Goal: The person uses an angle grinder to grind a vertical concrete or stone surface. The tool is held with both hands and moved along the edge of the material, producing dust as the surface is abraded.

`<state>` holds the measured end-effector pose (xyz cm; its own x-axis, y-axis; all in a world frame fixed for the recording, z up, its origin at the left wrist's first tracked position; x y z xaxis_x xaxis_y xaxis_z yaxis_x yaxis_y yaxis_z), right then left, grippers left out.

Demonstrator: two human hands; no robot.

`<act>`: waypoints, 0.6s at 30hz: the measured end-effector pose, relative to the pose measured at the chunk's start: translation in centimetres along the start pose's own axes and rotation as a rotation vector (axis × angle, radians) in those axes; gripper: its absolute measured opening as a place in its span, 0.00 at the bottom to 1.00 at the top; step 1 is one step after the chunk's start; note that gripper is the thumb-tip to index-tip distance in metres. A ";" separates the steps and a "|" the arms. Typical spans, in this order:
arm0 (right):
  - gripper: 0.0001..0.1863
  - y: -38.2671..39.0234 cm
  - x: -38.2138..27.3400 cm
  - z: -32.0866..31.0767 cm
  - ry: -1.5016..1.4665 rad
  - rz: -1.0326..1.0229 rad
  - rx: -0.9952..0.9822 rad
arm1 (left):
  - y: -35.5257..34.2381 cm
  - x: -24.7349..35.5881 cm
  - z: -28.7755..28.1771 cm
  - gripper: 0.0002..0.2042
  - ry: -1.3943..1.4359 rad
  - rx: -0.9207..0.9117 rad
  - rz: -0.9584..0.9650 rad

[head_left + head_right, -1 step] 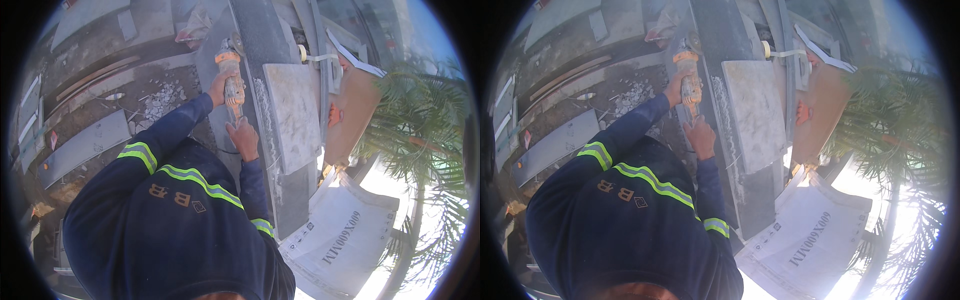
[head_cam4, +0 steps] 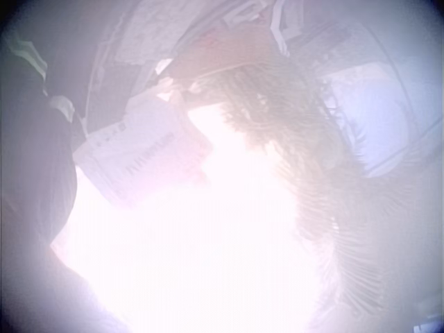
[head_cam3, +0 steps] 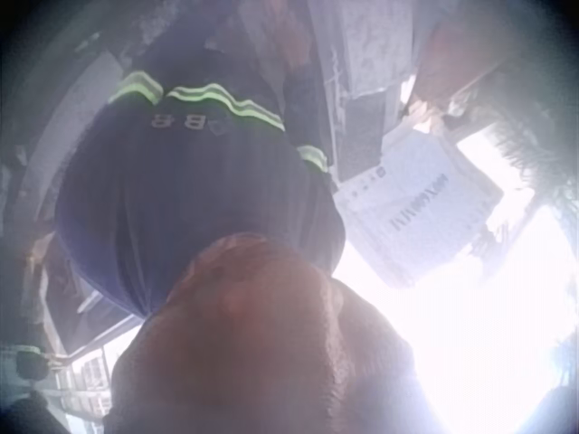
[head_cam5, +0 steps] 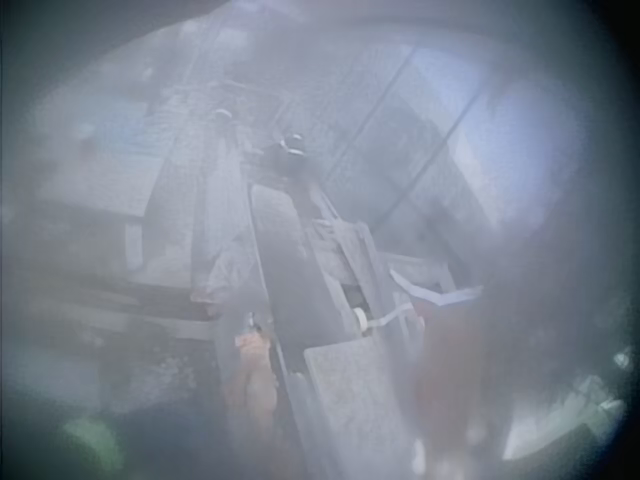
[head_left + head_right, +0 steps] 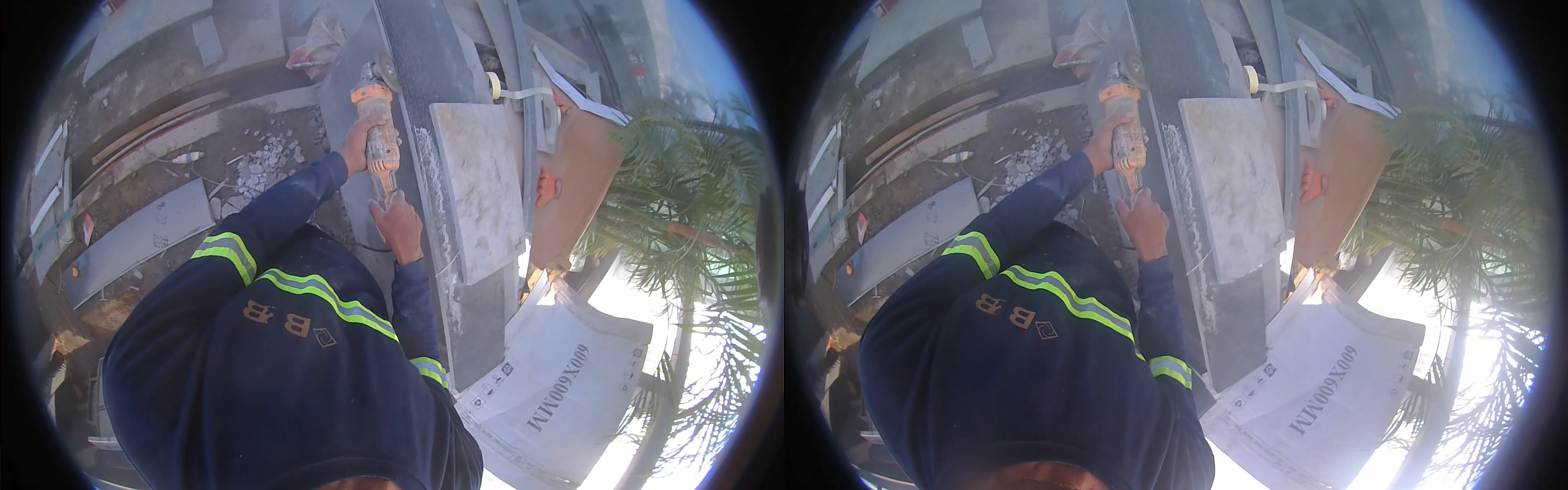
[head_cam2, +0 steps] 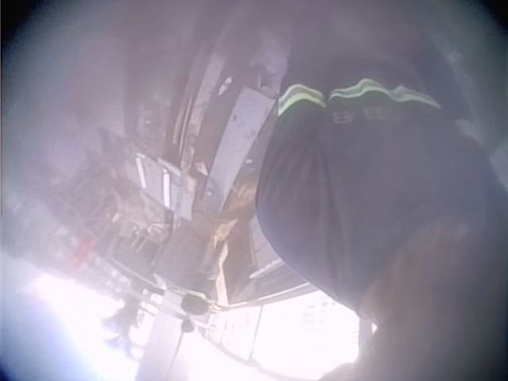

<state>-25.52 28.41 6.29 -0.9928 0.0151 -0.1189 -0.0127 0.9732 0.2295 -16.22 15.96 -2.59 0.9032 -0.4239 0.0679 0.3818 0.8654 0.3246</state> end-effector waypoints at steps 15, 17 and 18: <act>0.26 -0.4 0.0 -0.2 -0.014 -0.018 0.009 | -0.3 0.1 0.4 0.18 0.021 -0.040 0.004; 0.24 -0.7 -0.1 -0.3 0.021 -0.034 0.034 | -0.5 0.2 0.4 0.17 0.030 -0.032 -0.002; 0.24 -0.8 -0.1 -0.2 0.037 -0.041 0.045 | -0.6 0.2 0.4 0.16 0.034 -0.027 -0.006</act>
<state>-25.45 27.58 6.35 -0.9953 -0.0326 -0.0909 -0.0487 0.9823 0.1810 -16.33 15.21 -2.45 0.9067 -0.4203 0.0340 0.3921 0.8700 0.2990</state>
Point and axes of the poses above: each hand's wrist, its own y-axis away from the middle knuckle, its own z-axis out of the palm, x = y × z, the point moved 10 cm from there along -y, towards the middle knuckle, and after that the axes turned 12 degrees about y, right-handed, at the moved point
